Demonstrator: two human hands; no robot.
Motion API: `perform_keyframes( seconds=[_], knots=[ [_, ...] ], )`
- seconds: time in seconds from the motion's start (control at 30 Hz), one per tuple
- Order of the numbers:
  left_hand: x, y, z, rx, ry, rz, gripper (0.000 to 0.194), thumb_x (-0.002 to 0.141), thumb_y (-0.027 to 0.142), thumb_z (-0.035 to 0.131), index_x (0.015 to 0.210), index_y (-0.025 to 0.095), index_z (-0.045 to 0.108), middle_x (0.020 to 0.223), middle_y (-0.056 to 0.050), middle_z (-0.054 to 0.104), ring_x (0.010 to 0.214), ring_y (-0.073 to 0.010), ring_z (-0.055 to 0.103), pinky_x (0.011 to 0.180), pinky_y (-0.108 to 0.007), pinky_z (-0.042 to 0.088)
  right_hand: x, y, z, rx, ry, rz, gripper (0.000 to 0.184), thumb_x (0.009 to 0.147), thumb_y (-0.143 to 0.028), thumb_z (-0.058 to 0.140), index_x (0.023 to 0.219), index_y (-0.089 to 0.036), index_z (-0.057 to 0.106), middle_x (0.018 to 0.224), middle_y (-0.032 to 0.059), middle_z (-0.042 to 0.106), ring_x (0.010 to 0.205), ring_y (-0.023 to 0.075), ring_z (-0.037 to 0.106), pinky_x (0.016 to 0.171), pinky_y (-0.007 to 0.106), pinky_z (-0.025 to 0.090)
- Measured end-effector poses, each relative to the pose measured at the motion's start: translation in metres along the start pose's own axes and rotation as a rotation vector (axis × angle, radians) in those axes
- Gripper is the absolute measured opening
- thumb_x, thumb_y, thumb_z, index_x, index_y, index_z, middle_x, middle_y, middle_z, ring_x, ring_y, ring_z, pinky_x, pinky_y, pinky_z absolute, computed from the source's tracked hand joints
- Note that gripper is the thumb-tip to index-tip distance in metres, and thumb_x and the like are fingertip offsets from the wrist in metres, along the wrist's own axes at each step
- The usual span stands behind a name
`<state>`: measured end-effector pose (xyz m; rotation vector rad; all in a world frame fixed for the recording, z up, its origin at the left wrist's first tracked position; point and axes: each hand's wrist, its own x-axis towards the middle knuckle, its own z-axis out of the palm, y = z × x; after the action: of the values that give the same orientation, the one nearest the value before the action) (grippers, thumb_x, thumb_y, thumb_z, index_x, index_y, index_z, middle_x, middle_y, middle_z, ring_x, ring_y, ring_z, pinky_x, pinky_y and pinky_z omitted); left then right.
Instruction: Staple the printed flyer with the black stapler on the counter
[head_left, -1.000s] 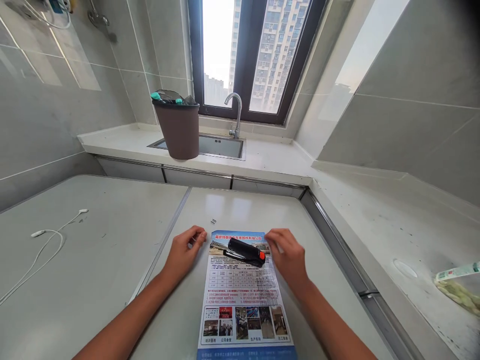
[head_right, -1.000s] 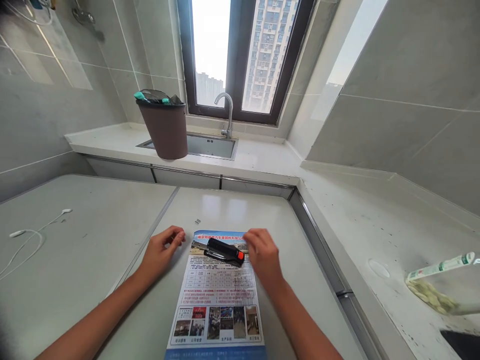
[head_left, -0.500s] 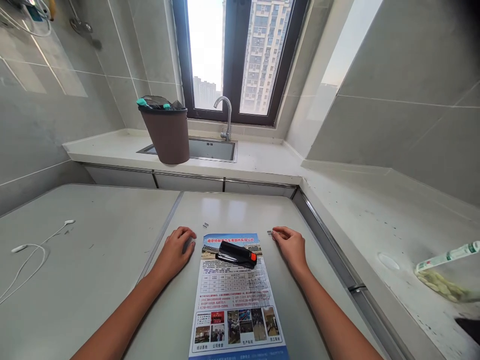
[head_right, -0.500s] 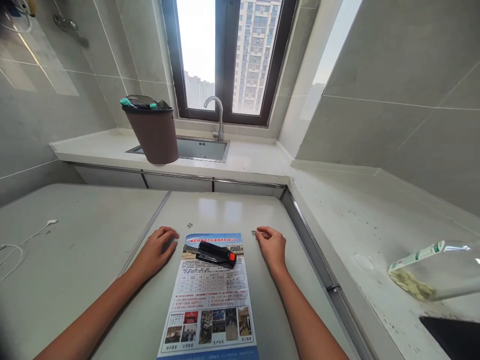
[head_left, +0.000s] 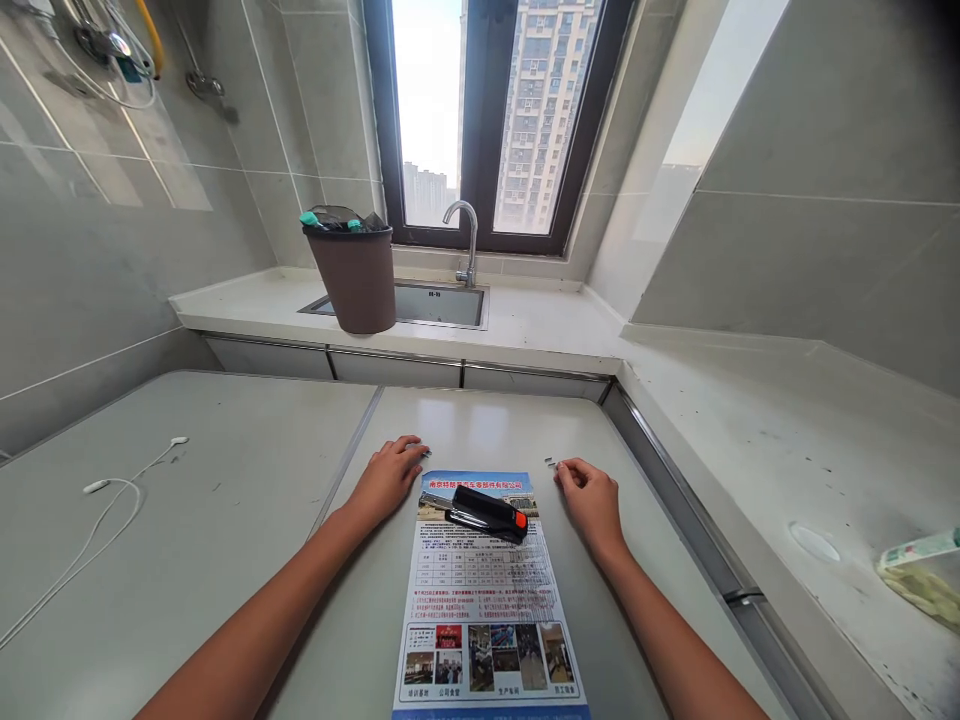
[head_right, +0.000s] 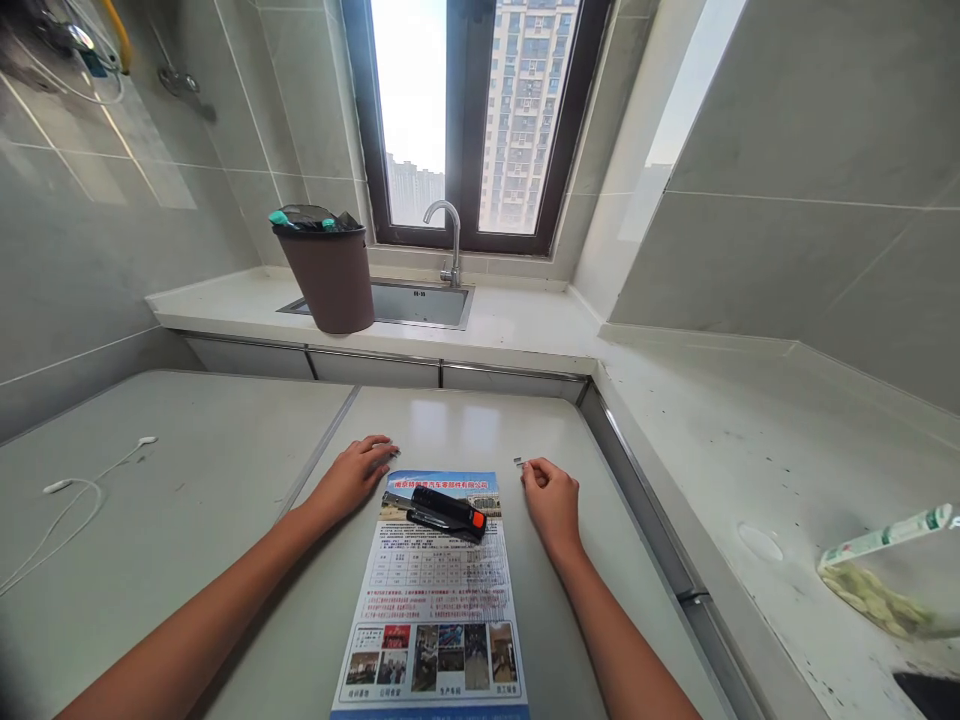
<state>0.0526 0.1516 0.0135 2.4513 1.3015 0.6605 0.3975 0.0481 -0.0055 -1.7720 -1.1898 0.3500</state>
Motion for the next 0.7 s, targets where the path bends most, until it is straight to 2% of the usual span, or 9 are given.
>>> perform_keyframes(
  seconds=[0.07,0.17,0.3,0.37,0.5,0.6,0.7],
  knots=[
    [-0.001,0.003,0.002,0.05,-0.002,-0.003,0.021,0.093,0.019,0.055,0.104,0.023,0.073,0.117,-0.009,0.069,0.106,-0.0289,0.061,0.092,-0.043,0.048,-0.001,0.001,0.001,-0.084,0.001,-0.061,0.035,0.087,-0.049,0.056,0.076,-0.021,0.072,0.064,0.0028,0.07,0.061,0.0198,0.062,0.066,0.03,0.044],
    [-0.009,0.007,0.0,0.044,0.011,-0.016,0.018,0.094,0.019,0.051,0.089,0.022,0.068,0.101,-0.008,0.07,0.095,-0.0275,0.062,0.081,-0.039,0.048,-0.006,-0.004,0.003,-0.162,0.012,-0.156,0.037,0.091,-0.047,0.052,0.075,-0.02,0.071,0.058,0.0009,0.064,0.056,0.0171,0.055,0.062,0.03,0.039],
    [-0.029,0.014,-0.004,-0.191,0.07,-0.111,0.018,0.099,0.028,0.047,0.09,0.022,0.062,0.087,-0.003,0.068,0.079,-0.0217,0.061,0.073,-0.033,0.046,-0.018,-0.02,0.006,-0.126,0.074,-0.269,0.035,0.096,-0.043,0.049,0.081,-0.019,0.069,0.069,0.002,0.065,0.061,0.0162,0.053,0.065,0.03,0.04],
    [-0.038,0.017,-0.006,-0.345,0.116,-0.156,0.016,0.099,0.034,0.051,0.096,0.023,0.061,0.087,-0.002,0.067,0.076,-0.0193,0.061,0.074,-0.031,0.046,-0.026,-0.029,0.008,-0.06,0.05,-0.336,0.032,0.098,-0.041,0.05,0.084,-0.02,0.069,0.075,0.0026,0.066,0.065,0.0165,0.054,0.067,0.03,0.042],
    [-0.048,0.021,-0.008,-0.482,0.192,-0.155,0.023,0.098,0.036,0.054,0.114,0.023,0.064,0.096,-0.003,0.064,0.083,-0.0181,0.06,0.077,-0.029,0.046,-0.041,-0.044,0.014,0.085,-0.104,-0.472,0.026,0.101,-0.035,0.049,0.09,-0.022,0.069,0.08,0.0027,0.066,0.073,0.0186,0.057,0.07,0.033,0.046],
    [-0.051,0.026,-0.009,-0.485,0.135,-0.105,0.024,0.102,0.036,0.046,0.098,0.022,0.066,0.088,-0.002,0.061,0.076,-0.0168,0.056,0.071,-0.028,0.042,-0.049,-0.05,0.02,0.122,-0.253,-0.582,0.022,0.098,-0.037,0.056,0.112,-0.024,0.067,0.103,0.0071,0.069,0.095,0.0238,0.062,0.085,0.04,0.051],
    [-0.054,0.033,-0.01,-0.531,0.024,-0.107,0.027,0.105,0.036,0.038,0.089,0.022,0.056,0.074,0.002,0.055,0.067,-0.016,0.05,0.067,-0.028,0.039,-0.054,-0.05,0.027,0.034,-0.424,-0.666,0.055,0.088,-0.041,0.072,0.137,-0.025,0.054,0.129,0.0115,0.063,0.117,0.03,0.057,0.099,0.049,0.05]
  ],
)
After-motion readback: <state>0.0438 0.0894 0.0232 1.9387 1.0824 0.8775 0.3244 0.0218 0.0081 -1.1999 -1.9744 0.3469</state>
